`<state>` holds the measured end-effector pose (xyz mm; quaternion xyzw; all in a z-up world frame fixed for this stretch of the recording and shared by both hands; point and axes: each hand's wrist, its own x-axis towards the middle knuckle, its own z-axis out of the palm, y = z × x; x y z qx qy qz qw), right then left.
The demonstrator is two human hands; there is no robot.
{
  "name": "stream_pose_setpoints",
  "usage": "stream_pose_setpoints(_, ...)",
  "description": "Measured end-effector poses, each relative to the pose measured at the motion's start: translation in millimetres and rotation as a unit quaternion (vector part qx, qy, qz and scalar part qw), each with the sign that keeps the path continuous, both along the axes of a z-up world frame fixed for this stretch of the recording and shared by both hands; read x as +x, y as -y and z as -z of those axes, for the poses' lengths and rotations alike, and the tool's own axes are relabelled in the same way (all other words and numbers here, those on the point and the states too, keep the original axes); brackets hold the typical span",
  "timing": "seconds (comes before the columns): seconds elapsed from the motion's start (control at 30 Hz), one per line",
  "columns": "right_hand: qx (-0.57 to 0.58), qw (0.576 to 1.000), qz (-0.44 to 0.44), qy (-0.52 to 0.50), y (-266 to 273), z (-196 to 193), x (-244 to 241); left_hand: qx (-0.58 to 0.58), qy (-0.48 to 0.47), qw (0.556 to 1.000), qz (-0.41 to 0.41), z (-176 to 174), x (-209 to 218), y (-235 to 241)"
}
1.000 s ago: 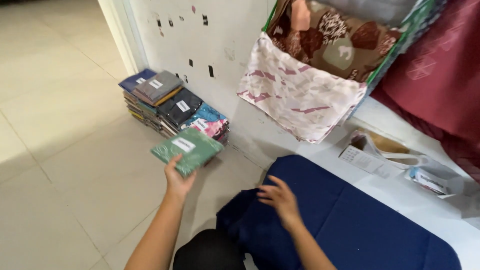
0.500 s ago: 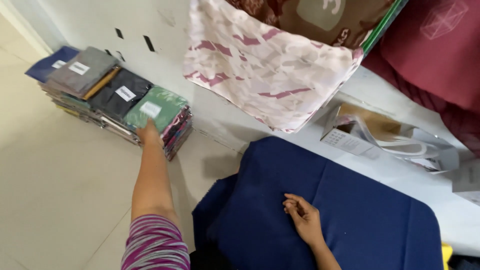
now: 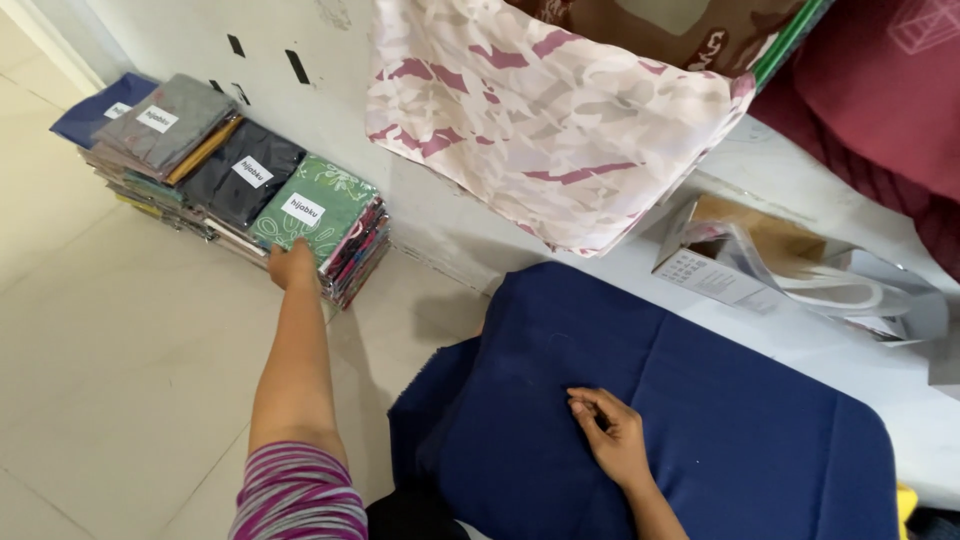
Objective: The person folds a green patterned cloth and places it in a stack. Then, they unfold a yellow cloth on a blue mat, smooth it out, and use a lint roller to clean the surface before folding it.
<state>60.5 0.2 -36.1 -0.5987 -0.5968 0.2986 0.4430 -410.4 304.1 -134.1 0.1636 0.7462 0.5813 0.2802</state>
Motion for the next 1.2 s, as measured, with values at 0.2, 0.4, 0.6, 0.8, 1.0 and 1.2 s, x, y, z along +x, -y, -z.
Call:
stream_pose_setpoints(0.2, 0.01, 0.999, -0.008, 0.04, 1, -6, -2, 0.068, 0.075, 0.992, -0.077, 11, -9, 1)
stream_pose_setpoints(0.4, 0.02, 0.991, -0.052, -0.124, -9, 44, 31, 0.081, 0.091, 0.993, -0.001, -40, 24, 1)
stream_pose_setpoints(0.6, 0.064, 0.996, -0.013, -0.058, 34, -44, 101, 0.109, 0.091, 0.967, 0.213, -134, 178, 73)
stream_pose_setpoints(0.8, 0.076, 0.99, 0.092, 0.072, 138, -103, 250, 0.147, 0.061, 0.89, 0.428, -121, 303, 98)
stream_pose_setpoints(1.0, -0.025, 0.927, 0.331, 0.174, 272, -118, 377, 0.01, 0.082, 0.873, 0.481, -169, 351, 169)
stream_pose_setpoints(1.2, -0.097, 0.847, 0.518, 0.066, 358, 60, 488, 0.019, 0.082, 0.867, 0.492, -157, 363, 178)
